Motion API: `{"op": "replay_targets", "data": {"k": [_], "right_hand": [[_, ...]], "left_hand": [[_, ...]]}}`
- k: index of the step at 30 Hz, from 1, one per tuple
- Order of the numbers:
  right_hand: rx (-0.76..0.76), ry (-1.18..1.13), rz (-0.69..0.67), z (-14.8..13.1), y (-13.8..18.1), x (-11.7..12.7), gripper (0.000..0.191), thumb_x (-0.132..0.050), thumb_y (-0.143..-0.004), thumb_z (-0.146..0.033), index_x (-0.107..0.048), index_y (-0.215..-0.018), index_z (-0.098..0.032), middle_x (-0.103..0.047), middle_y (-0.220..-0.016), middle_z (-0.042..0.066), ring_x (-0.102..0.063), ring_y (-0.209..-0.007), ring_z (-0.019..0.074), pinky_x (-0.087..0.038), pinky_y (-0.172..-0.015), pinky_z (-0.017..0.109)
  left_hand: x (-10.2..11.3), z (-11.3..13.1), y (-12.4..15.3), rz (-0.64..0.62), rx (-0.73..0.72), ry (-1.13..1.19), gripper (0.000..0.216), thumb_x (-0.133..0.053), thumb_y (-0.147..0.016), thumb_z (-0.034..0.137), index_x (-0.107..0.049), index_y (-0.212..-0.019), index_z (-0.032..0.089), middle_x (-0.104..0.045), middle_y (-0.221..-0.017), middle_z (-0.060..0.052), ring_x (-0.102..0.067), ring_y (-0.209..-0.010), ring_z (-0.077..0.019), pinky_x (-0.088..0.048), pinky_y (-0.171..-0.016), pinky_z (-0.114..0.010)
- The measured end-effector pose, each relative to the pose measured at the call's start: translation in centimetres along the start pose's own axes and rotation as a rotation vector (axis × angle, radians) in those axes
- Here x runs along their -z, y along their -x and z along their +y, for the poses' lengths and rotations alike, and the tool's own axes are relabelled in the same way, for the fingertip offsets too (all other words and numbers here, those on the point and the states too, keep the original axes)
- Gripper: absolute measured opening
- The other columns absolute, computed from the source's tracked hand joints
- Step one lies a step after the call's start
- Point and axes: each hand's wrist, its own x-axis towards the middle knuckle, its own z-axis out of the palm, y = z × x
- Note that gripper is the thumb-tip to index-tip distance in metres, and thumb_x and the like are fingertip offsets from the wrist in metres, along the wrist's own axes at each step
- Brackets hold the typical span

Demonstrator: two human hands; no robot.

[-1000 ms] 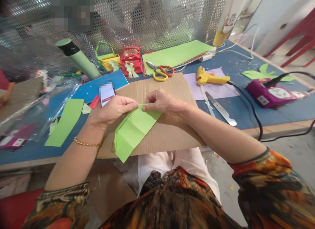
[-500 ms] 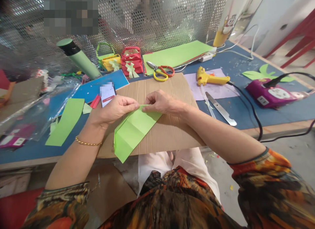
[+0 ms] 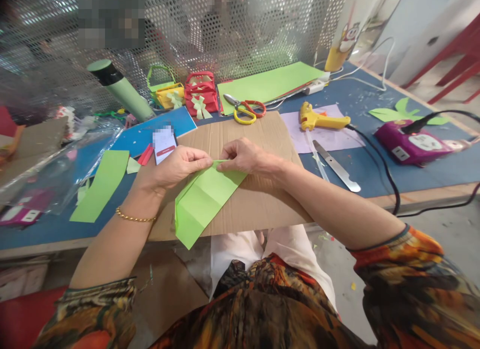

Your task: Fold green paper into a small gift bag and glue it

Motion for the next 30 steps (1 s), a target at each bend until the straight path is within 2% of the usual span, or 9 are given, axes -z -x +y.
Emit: {"op": "replay_targets", "data": {"k": [5, 12, 17, 21, 26, 30], "right_hand": [[-0.010, -0.011, 0.005, -0.05, 0.03, 0.03, 0.032, -0.080, -0.068, -0.045, -0.063, -0.068, -0.017, -0.056, -0.065, -0.002, -0.046, -0.061, 0.0094, -0.031, -0.053, 0.025], [0.007, 0.021, -0.001, -0.12, 0.07, 0.07, 0.033, -0.078, -0.070, -0.047, -0.062, -0.067, -0.018, -0.055, -0.064, -0.003, -0.045, -0.060, 0.0090, -0.030, -0.053, 0.025], [0.042, 0.040, -0.015, -0.13, 0.07, 0.10, 0.038, -0.076, -0.072, -0.052, -0.061, -0.068, -0.018, -0.053, -0.064, -0.002, -0.043, -0.061, 0.0097, -0.029, -0.054, 0.026], [0.100, 0.085, -0.007, -0.24, 0.14, 0.21, 0.046, -0.067, -0.081, -0.061, -0.061, -0.067, -0.017, -0.048, -0.063, -0.003, -0.038, -0.061, 0.0095, -0.025, -0.054, 0.028], [0.153, 0.144, 0.012, 0.02, -0.04, 0.12, 0.041, -0.063, -0.085, -0.055, -0.056, -0.066, -0.019, -0.046, -0.062, -0.003, -0.037, -0.061, 0.0093, -0.025, -0.055, 0.027], [0.194, 0.220, 0.012, 0.37, -0.41, -0.17, 0.040, -0.058, -0.090, -0.044, -0.044, -0.060, -0.021, -0.038, -0.058, -0.005, -0.033, -0.058, 0.0087, -0.024, -0.055, 0.028]], "left_hand": [[-0.07, 0.06, 0.04, -0.009, 0.014, 0.028, 0.028, -0.070, -0.080, 0.040, -0.063, -0.068, 0.016, -0.059, -0.062, 0.000, -0.052, -0.055, -0.0111, -0.041, -0.049, -0.023], [-0.09, 0.05, -0.05, 0.003, -0.003, 0.004, 0.028, -0.073, -0.076, 0.042, -0.067, -0.071, 0.015, -0.058, -0.061, 0.001, -0.049, -0.054, -0.0099, -0.038, -0.049, -0.022], [0.00, 0.09, -0.17, 0.035, -0.076, -0.062, 0.028, -0.072, -0.075, 0.041, -0.064, -0.065, 0.015, -0.047, -0.057, 0.004, -0.037, -0.053, -0.0076, -0.028, -0.047, -0.021], [-0.05, 0.17, -0.23, 0.050, -0.108, -0.101, 0.029, -0.071, -0.074, 0.040, -0.060, -0.060, 0.016, -0.040, -0.055, 0.005, -0.032, -0.053, -0.0074, -0.023, -0.047, -0.023], [-0.45, 0.12, -0.11, 0.051, -0.065, -0.093, 0.030, -0.067, -0.075, 0.042, -0.058, -0.061, 0.017, -0.043, -0.057, 0.004, -0.037, -0.053, -0.0086, -0.026, -0.048, -0.023], [-0.52, 0.04, -0.05, 0.050, -0.044, -0.091, 0.036, -0.066, -0.076, 0.042, -0.046, -0.056, 0.019, -0.037, -0.056, 0.005, -0.033, -0.053, -0.0078, -0.022, -0.049, -0.023]]}}
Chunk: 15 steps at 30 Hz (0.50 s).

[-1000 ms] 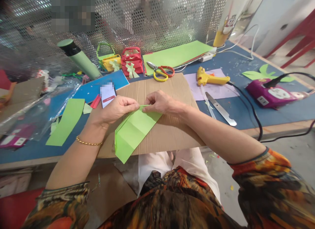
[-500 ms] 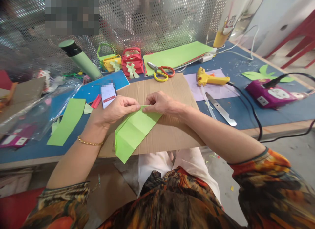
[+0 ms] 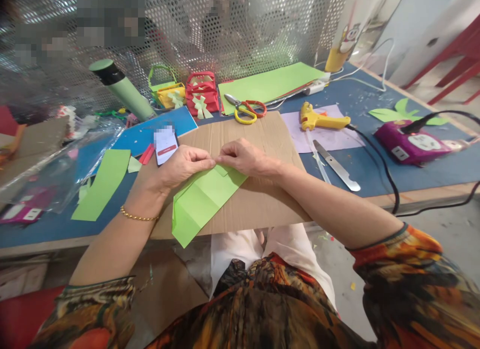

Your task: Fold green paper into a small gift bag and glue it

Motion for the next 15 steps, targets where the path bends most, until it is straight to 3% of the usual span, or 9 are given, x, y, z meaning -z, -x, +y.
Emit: {"op": "replay_targets", "data": {"k": [3, 8, 15], "right_hand": [[0.028, 0.068, 0.003, 0.03, -0.22, -0.20, 0.040, -0.054, -0.091, -0.035, -0.036, -0.058, -0.022, -0.035, -0.057, -0.005, -0.032, -0.056, 0.0085, -0.024, -0.056, 0.028], [0.012, 0.109, -0.010, -0.28, -0.25, -0.28, 0.035, -0.054, -0.092, -0.031, -0.040, -0.061, -0.021, -0.042, -0.060, -0.004, -0.038, -0.059, 0.0096, -0.027, -0.060, 0.029], [0.012, 0.062, 0.014, -0.29, -0.04, -0.20, 0.040, -0.055, -0.093, -0.037, -0.039, -0.060, -0.021, -0.035, -0.059, -0.005, -0.033, -0.060, 0.0092, -0.025, -0.059, 0.029]], "left_hand": [[0.12, -0.06, -0.09, 0.001, -0.028, -0.021, 0.038, -0.066, -0.076, 0.042, -0.043, -0.055, 0.020, -0.033, -0.057, 0.005, -0.031, -0.054, -0.0076, -0.020, -0.049, -0.024], [0.20, -0.09, -0.29, -0.009, -0.086, -0.074, 0.044, -0.065, -0.078, 0.044, -0.038, -0.054, 0.021, -0.027, -0.058, 0.006, -0.024, -0.054, -0.0078, -0.016, -0.051, -0.027], [0.42, -0.32, -0.28, -0.015, -0.090, -0.075, 0.038, -0.066, -0.079, 0.043, -0.048, -0.057, 0.019, -0.032, -0.057, 0.006, -0.028, -0.054, -0.0079, -0.018, -0.050, -0.026]]}}
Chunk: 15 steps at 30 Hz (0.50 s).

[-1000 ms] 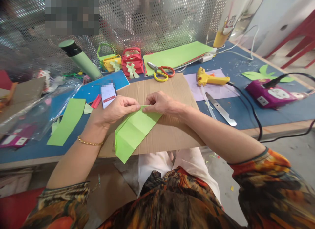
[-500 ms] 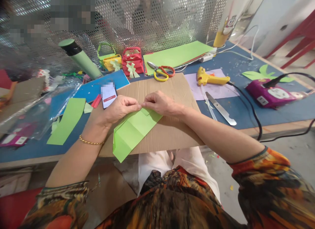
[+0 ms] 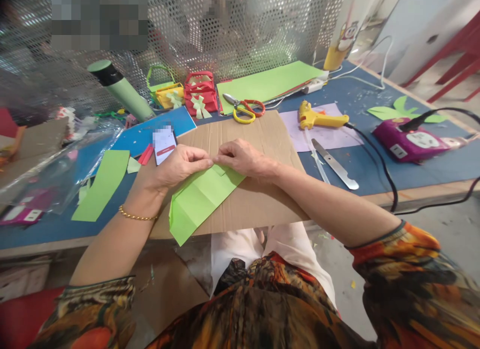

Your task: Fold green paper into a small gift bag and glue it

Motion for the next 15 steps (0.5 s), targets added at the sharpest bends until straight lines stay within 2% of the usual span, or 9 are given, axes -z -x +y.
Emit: {"op": "replay_targets", "data": {"k": [9, 15], "right_hand": [[0.009, -0.056, -0.024, 0.38, 0.10, 0.67, 0.031, -0.056, -0.089, -0.039, -0.057, -0.066, -0.017, -0.041, -0.059, -0.005, -0.036, -0.060, 0.0090, -0.024, -0.057, 0.029], [-0.025, -0.045, -0.010, 0.26, 0.25, 0.34, 0.027, -0.059, -0.086, -0.037, -0.059, -0.068, -0.017, -0.049, -0.062, -0.003, -0.040, -0.060, 0.0089, -0.027, -0.058, 0.027]], "left_hand": [[0.62, -0.36, 0.00, 0.010, -0.029, 0.001, 0.035, -0.066, -0.082, 0.042, -0.055, -0.062, 0.017, -0.038, -0.058, 0.005, -0.034, -0.054, -0.0080, -0.021, -0.050, -0.024], [0.30, 0.12, 0.05, -0.035, 0.029, 0.056, 0.038, -0.069, -0.081, 0.046, -0.052, -0.062, 0.018, -0.035, -0.059, 0.005, -0.031, -0.054, -0.0077, -0.021, -0.049, -0.024]]}}
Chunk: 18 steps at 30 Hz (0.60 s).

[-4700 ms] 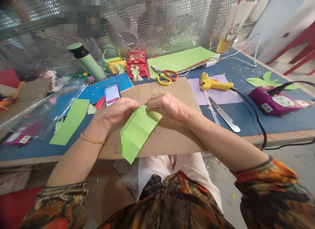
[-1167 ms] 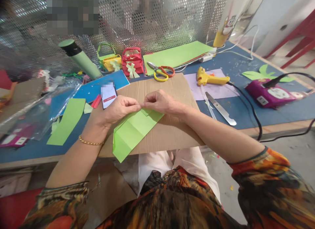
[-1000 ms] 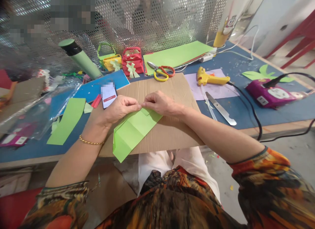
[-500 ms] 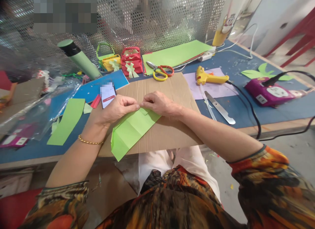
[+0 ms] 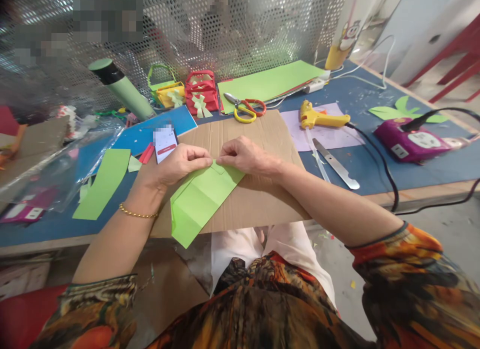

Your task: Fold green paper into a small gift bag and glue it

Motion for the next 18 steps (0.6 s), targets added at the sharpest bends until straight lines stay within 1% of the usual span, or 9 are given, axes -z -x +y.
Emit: {"op": "replay_targets", "data": {"k": [4, 5, 10, 13, 16, 18], "right_hand": [[-0.030, 0.021, 0.018, -0.33, 0.13, -0.17, 0.026, -0.058, -0.086, -0.037, -0.059, -0.069, -0.017, -0.050, -0.063, -0.003, -0.041, -0.060, 0.0093, -0.028, -0.058, 0.028], [-0.027, 0.024, 0.021, -0.36, 0.15, -0.18, 0.027, -0.058, -0.086, -0.038, -0.058, -0.069, -0.017, -0.050, -0.063, -0.003, -0.041, -0.061, 0.0094, -0.028, -0.058, 0.028], [-0.003, 0.039, 0.017, -0.36, 0.18, -0.18, 0.029, -0.058, -0.088, -0.039, -0.055, -0.069, -0.018, -0.048, -0.063, -0.003, -0.041, -0.062, 0.0100, -0.027, -0.059, 0.028], [0.010, 0.068, 0.022, -0.50, 0.17, -0.32, 0.027, -0.058, -0.088, -0.036, -0.052, -0.067, -0.019, -0.047, -0.063, -0.004, -0.040, -0.062, 0.0099, -0.026, -0.059, 0.028], [0.006, 0.099, 0.041, -0.71, 0.10, -0.46, 0.025, -0.057, -0.087, -0.030, -0.048, -0.066, -0.020, -0.046, -0.063, -0.004, -0.040, -0.062, 0.0097, -0.027, -0.061, 0.028], [0.004, 0.098, 0.033, -0.76, 0.05, -0.37, 0.028, -0.058, -0.088, -0.030, -0.046, -0.064, -0.020, -0.043, -0.062, -0.005, -0.038, -0.061, 0.0093, -0.026, -0.061, 0.028]], "left_hand": [[-0.29, 0.19, -0.10, 0.030, -0.001, 0.005, 0.057, -0.073, -0.079, 0.058, -0.036, -0.056, 0.021, -0.026, -0.059, 0.006, -0.023, -0.055, -0.0069, -0.015, -0.048, -0.024], [-0.35, 0.18, -0.14, 0.031, -0.010, -0.004, 0.060, -0.074, -0.078, 0.060, -0.035, -0.055, 0.021, -0.025, -0.059, 0.006, -0.022, -0.055, -0.0068, -0.014, -0.048, -0.024], [-0.51, 0.09, -0.26, 0.025, -0.013, 0.013, 0.061, -0.076, -0.076, 0.064, -0.039, -0.056, 0.020, -0.030, -0.059, 0.006, -0.026, -0.055, -0.0066, -0.018, -0.047, -0.022], [-0.60, 0.12, -0.23, 0.025, 0.015, 0.034, 0.058, -0.077, -0.074, 0.064, -0.043, -0.057, 0.019, -0.034, -0.058, 0.006, -0.031, -0.054, -0.0069, -0.022, -0.046, -0.021], [-0.62, 0.10, -0.20, 0.017, 0.029, 0.043, 0.058, -0.077, -0.074, 0.062, -0.040, -0.057, 0.020, -0.032, -0.058, 0.006, -0.029, -0.053, -0.0065, -0.021, -0.045, -0.021], [-0.52, 0.00, -0.22, 0.013, 0.017, 0.028, 0.057, -0.076, -0.075, 0.060, -0.038, -0.056, 0.021, -0.030, -0.057, 0.007, -0.027, -0.052, -0.0062, -0.019, -0.045, -0.022]]}}
